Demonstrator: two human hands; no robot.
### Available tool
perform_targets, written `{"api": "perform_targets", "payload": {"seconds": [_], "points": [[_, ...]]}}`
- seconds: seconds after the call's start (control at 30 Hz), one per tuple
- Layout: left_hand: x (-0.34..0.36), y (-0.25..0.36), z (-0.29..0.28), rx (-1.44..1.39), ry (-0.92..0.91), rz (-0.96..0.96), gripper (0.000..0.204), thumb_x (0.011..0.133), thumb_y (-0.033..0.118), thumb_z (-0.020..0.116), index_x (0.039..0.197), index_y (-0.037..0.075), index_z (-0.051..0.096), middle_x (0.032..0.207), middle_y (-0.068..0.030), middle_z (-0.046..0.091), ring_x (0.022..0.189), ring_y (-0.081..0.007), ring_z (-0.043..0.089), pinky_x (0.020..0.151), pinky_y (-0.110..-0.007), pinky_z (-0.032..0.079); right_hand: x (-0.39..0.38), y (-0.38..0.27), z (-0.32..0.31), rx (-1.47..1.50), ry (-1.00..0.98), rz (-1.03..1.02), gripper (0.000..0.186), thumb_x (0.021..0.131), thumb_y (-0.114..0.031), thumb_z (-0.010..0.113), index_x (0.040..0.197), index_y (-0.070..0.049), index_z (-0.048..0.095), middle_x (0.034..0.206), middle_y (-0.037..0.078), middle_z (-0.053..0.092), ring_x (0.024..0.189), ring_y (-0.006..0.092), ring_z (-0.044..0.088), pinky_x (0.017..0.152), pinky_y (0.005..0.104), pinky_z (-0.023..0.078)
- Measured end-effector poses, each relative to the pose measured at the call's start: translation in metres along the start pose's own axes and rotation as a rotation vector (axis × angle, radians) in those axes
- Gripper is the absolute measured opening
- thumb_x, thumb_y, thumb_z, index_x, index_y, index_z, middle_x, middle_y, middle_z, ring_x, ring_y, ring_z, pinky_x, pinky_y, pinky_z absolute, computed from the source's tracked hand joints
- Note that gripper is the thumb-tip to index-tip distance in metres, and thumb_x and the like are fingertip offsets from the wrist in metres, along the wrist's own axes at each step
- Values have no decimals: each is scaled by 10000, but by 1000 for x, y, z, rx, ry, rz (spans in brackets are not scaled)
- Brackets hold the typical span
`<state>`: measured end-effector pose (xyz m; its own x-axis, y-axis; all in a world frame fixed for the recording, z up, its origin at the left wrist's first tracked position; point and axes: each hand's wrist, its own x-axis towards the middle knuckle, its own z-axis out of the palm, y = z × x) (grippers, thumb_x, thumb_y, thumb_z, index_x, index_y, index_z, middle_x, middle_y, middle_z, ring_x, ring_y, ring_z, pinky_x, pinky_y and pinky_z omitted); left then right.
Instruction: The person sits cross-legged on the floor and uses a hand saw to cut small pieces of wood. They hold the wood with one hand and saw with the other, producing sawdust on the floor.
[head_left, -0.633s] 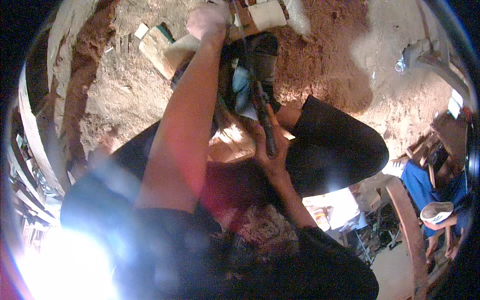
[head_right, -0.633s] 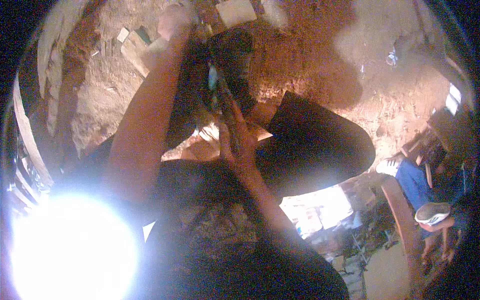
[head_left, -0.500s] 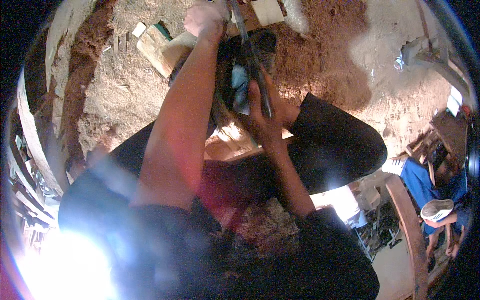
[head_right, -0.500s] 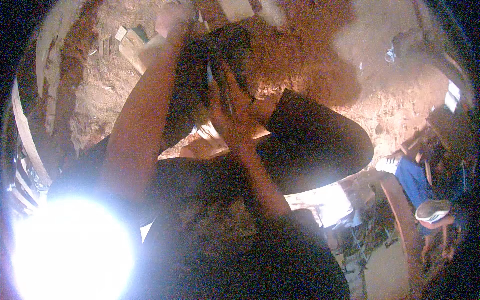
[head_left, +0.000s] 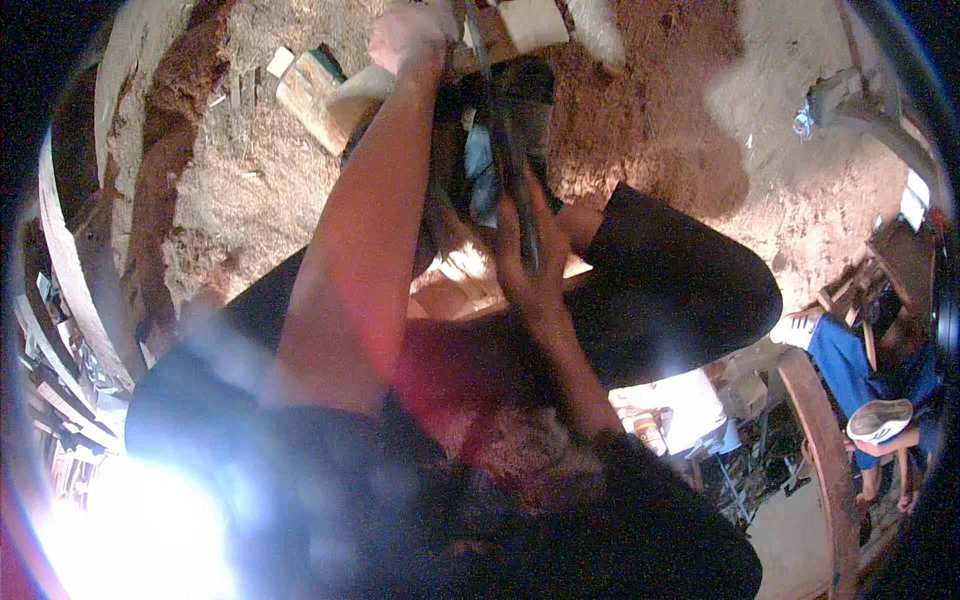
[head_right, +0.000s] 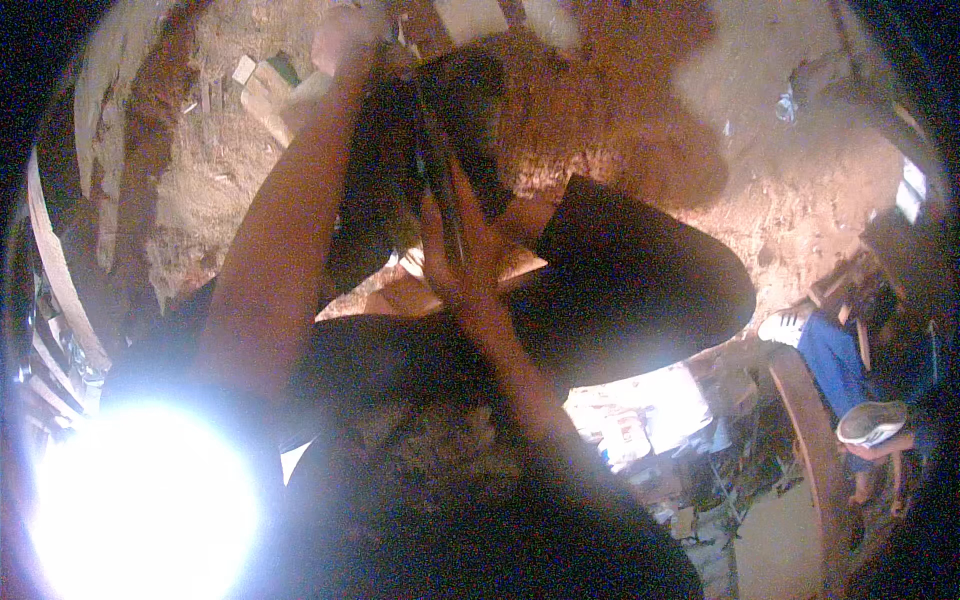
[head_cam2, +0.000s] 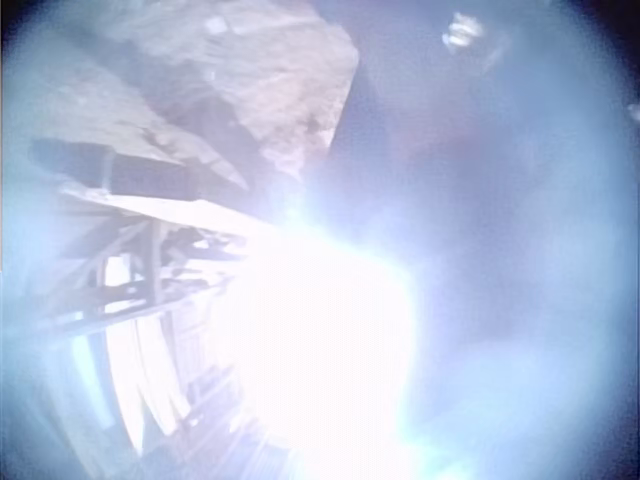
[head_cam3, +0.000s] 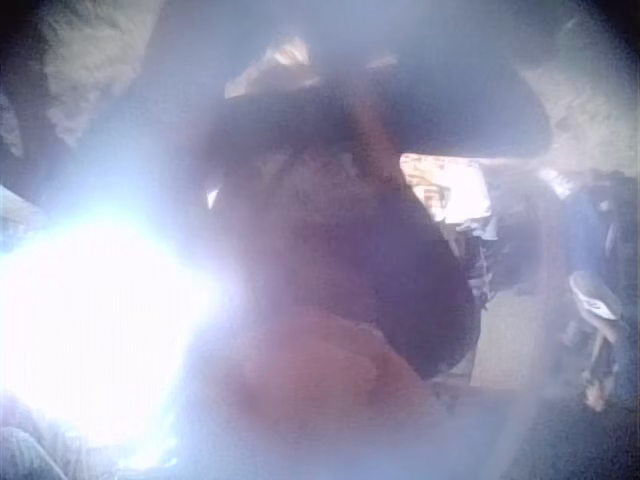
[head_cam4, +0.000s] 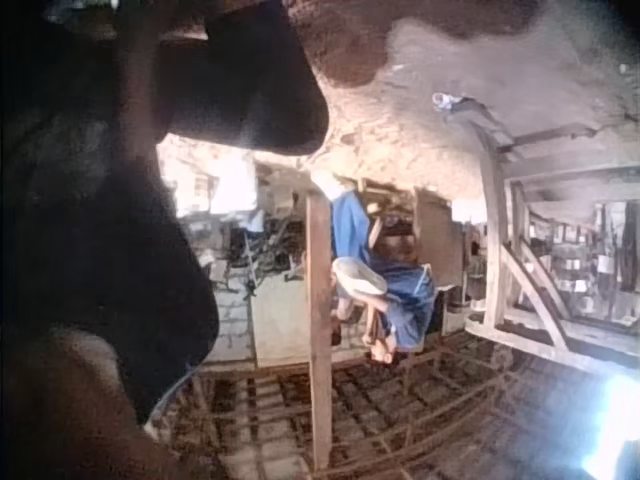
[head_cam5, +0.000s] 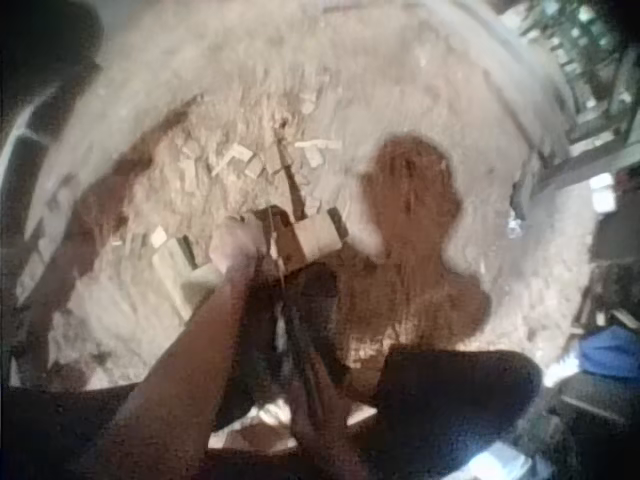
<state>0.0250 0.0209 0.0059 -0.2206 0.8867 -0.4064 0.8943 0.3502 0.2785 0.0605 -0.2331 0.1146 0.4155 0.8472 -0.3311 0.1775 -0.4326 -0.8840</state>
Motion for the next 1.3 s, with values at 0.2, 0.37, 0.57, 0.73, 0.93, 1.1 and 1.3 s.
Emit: {"api": "perform_targets", "payload": {"seconds": [0.2, 0.37, 0.57, 0.73, 0.93, 1.1, 1.3], "points": [[2, -1, 27, 139, 101, 144, 503, 948, 438, 461, 975, 17, 736, 1041, -244, 715, 1007, -375, 702, 866, -450, 559, 3, 19, -4, 16, 81, 1, 463, 1040, -254, 522, 1407, 27, 491, 1264, 184, 651, 1096, 267, 645, 936, 345, 499], [-9, 8, 11, 111, 27, 20, 386, 964, 378, 472, 1063, 91, 711, 1069, -212, 713, 985, -357, 712, 820, -445, 580, -36, 12, -10, 41, 80, 66, 459, 1031, -214, 533, 1423, 20, 478, 1263, 175, 660, 1110, 251, 654, 952, 350, 500], [15, -14, 27, 344, 85, 271, 318, 958, 350, 512, 1080, 114, 687, 1061, -180, 711, 944, -375, 716, 766, -453, 589, 6, -11, 23, 117, 89, 103, 472, 1039, -214, 522, 1436, 35, 459, 1229, 168, 667, 1111, 191, 618, 960, 318, 485], [0, -2, 9, 286, 124, 206, 409, 969, 388, 470, 1040, 54, 695, 1047, -190, 716, 948, -374, 715, 774, -457, 586, -2, 8, 29, 121, 175, -31, 467, 1047, -242, 514, 1432, 18, 472, 1138, 129, 669, 968, 150, 607, 853, 287, 503], [17, -14, 25, 92, 53, 16, 519, 976, 435, 407, 989, 29, 731, 992, -210, 730, 967, -371, 714, 836, -465, 569, 11, 31, 3, 320, -60, 229, 513, 1065, -306, 451, 1492, -29, 384, 996, 54, 623, 837, 111, 556, 734, 258, 488], [9, -8, 25, 88, 30, 161, 539, 984, 428, 401, 1011, 1, 728, 975, -230, 727, 950, -386, 714, 831, -473, 570, 14, 17, 0, -67, 24, 5, 522, 1064, -284, 464, 1514, -48, 344, 1004, 36, 601, 871, 102, 550, 759, 264, 485], [16, -16, 22, -11, -53, 82, 576, 902, 491, 438, 1106, 43, 738, 1135, -214, 708, 1097, -368, 679, 948, -456, 524, 11, 52, 9, 37, 95, -28, 462, 1046, -270, 532, 1433, -22, 482, 874, 11, 603, 777, 94, 543, 677, 267, 476]]}}
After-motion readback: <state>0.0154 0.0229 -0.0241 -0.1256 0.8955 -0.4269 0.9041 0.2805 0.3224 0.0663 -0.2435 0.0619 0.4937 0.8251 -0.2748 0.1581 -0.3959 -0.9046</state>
